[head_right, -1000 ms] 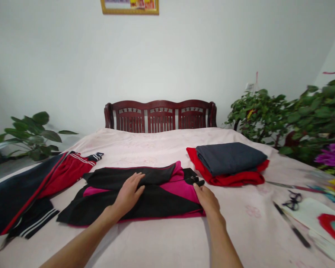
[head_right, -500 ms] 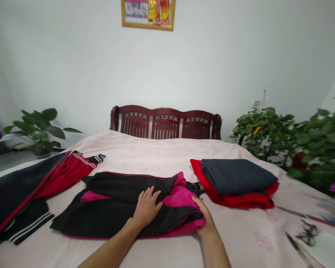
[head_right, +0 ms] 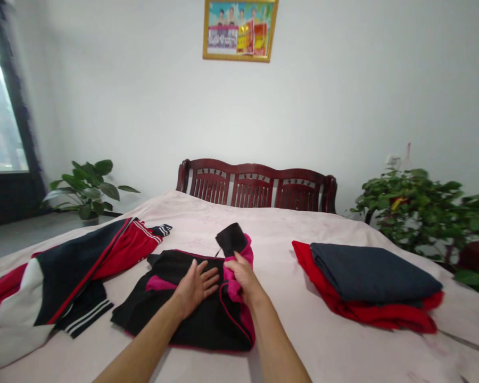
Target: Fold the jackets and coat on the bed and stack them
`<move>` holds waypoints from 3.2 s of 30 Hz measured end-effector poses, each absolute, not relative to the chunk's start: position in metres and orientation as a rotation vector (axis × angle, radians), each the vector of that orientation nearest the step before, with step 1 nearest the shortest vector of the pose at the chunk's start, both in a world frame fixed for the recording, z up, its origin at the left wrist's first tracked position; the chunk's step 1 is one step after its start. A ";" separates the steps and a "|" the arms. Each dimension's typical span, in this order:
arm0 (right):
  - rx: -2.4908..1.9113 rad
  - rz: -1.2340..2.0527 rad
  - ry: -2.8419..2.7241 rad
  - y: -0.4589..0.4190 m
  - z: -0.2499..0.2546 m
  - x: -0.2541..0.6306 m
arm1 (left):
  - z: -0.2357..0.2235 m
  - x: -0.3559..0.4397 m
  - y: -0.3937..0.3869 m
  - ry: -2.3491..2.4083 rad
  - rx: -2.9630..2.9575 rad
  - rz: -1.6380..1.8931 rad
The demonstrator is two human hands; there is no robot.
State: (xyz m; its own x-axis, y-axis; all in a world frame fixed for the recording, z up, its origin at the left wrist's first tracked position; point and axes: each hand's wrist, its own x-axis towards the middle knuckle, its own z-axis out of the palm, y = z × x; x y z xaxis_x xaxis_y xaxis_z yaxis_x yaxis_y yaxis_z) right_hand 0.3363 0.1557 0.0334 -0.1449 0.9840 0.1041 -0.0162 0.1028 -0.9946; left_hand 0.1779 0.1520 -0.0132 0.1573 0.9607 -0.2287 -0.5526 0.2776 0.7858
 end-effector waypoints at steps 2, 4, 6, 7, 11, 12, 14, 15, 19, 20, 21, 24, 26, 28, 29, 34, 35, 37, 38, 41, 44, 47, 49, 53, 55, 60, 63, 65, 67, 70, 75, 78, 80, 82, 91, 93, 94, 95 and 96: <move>-1.157 1.183 -1.666 0.154 0.011 0.308 | -0.012 0.143 0.147 0.884 0.520 1.289; -1.202 1.157 -1.861 0.146 -0.013 0.286 | -0.020 0.115 0.142 0.992 0.481 1.316; -1.253 1.030 -1.984 0.134 -0.031 0.274 | -0.036 0.100 0.137 1.032 0.509 1.337; -1.284 0.931 -2.053 0.129 -0.036 0.272 | -0.044 0.096 0.135 1.035 0.557 1.361; -1.337 0.612 -2.254 0.107 -0.040 0.277 | -0.066 0.105 0.130 1.173 0.984 1.433; -1.333 0.554 -2.279 0.100 -0.040 0.279 | -0.065 0.111 0.130 1.237 1.122 1.455; -1.321 0.409 -2.329 0.087 -0.044 0.281 | -0.057 0.124 0.129 1.310 1.395 1.510; -1.311 0.338 -2.350 0.080 -0.049 0.282 | -0.050 0.131 0.129 1.311 1.522 1.523; -1.241 0.171 -2.399 0.062 -0.075 0.281 | -0.016 0.157 0.142 1.343 1.932 1.337; -1.228 0.155 -2.400 0.061 -0.080 0.281 | -0.008 0.161 0.149 1.431 1.980 1.256; -1.218 0.147 -2.397 0.060 -0.084 0.282 | -0.001 0.165 0.156 1.535 1.999 1.180; -1.186 0.144 -2.399 0.063 -0.087 0.284 | 0.011 0.174 0.181 1.771 1.956 1.022; -1.174 0.131 -2.408 0.065 -0.085 0.283 | 0.014 0.179 0.196 1.851 1.943 0.954; -1.184 0.100 -2.408 0.066 -0.083 0.281 | 0.015 0.184 0.209 1.927 1.951 0.883; -1.192 0.086 -2.405 0.066 -0.082 0.280 | 0.015 0.187 0.214 1.958 1.962 0.853; -1.272 0.074 -2.376 0.067 -0.079 0.273 | 0.012 0.196 0.240 1.995 2.020 0.713; -1.290 0.071 -2.363 0.068 -0.079 0.273 | 0.011 0.196 0.245 1.990 2.017 0.688; -1.300 0.071 -2.336 0.069 -0.079 0.275 | 0.010 0.193 0.254 1.989 1.988 0.663; -1.288 0.073 -2.324 0.069 -0.079 0.276 | 0.009 0.189 0.258 1.997 1.965 0.663; -1.227 0.084 -2.310 0.070 -0.082 0.280 | 0.003 0.172 0.263 2.042 1.884 0.683; -1.179 0.076 -2.325 0.069 -0.086 0.283 | -0.007 0.154 0.257 2.055 1.838 0.656; -1.170 0.082 -2.300 0.066 -0.086 0.282 | -0.011 0.147 0.245 2.052 1.858 0.687; -1.175 0.087 -2.257 0.064 -0.084 0.282 | -0.010 0.152 0.237 2.021 1.917 0.771; -1.104 0.128 -2.232 0.059 -0.081 0.280 | -0.016 0.167 0.219 1.790 2.101 0.894; -1.031 0.147 -2.267 0.058 -0.083 0.277 | -0.029 0.170 0.210 1.683 2.150 0.896; -0.797 0.037 -2.359 0.057 -0.091 0.283 | -0.059 0.162 0.191 1.575 2.136 0.901; -0.739 -0.041 -2.351 0.059 -0.088 0.315 | -0.069 0.157 0.172 1.582 2.129 0.912; -0.974 -0.101 -2.189 0.063 -0.085 0.348 | -0.074 0.154 0.156 1.597 2.142 0.909; -1.391 -0.177 -1.938 0.068 -0.084 0.383 | -0.079 0.151 0.141 1.613 2.135 0.906; -1.926 -0.250 -1.787 0.076 -0.088 0.417 | -0.078 0.149 0.129 1.626 2.141 0.893; -1.972 -0.140 -2.087 0.075 -0.085 0.417 | -0.071 0.149 0.129 1.637 2.148 0.879; -1.947 -0.058 -2.164 0.070 -0.076 0.411 | -0.071 0.149 0.129 1.638 2.149 0.878; -1.955 -0.048 -2.157 0.069 -0.072 0.409 | -0.071 0.148 0.129 1.627 2.153 0.885; -1.963 -0.051 -2.154 0.068 -0.071 0.409 | -0.071 0.148 0.129 1.619 2.157 0.894; -1.971 -0.043 -2.194 0.068 -0.070 0.408 | -0.074 0.147 0.131 1.631 2.158 0.924; -1.943 -0.034 -2.204 0.068 -0.070 0.409 | -0.074 0.147 0.131 1.622 2.154 0.929; -1.924 -0.028 -2.210 0.069 -0.070 0.409 | -0.074 0.147 0.131 1.618 2.150 0.933; -1.902 -0.019 -2.219 0.069 -0.071 0.409 | -0.074 0.147 0.131 1.614 2.146 0.936; -1.883 -0.008 -2.228 0.071 -0.071 0.409 | -0.073 0.147 0.130 1.612 2.145 0.935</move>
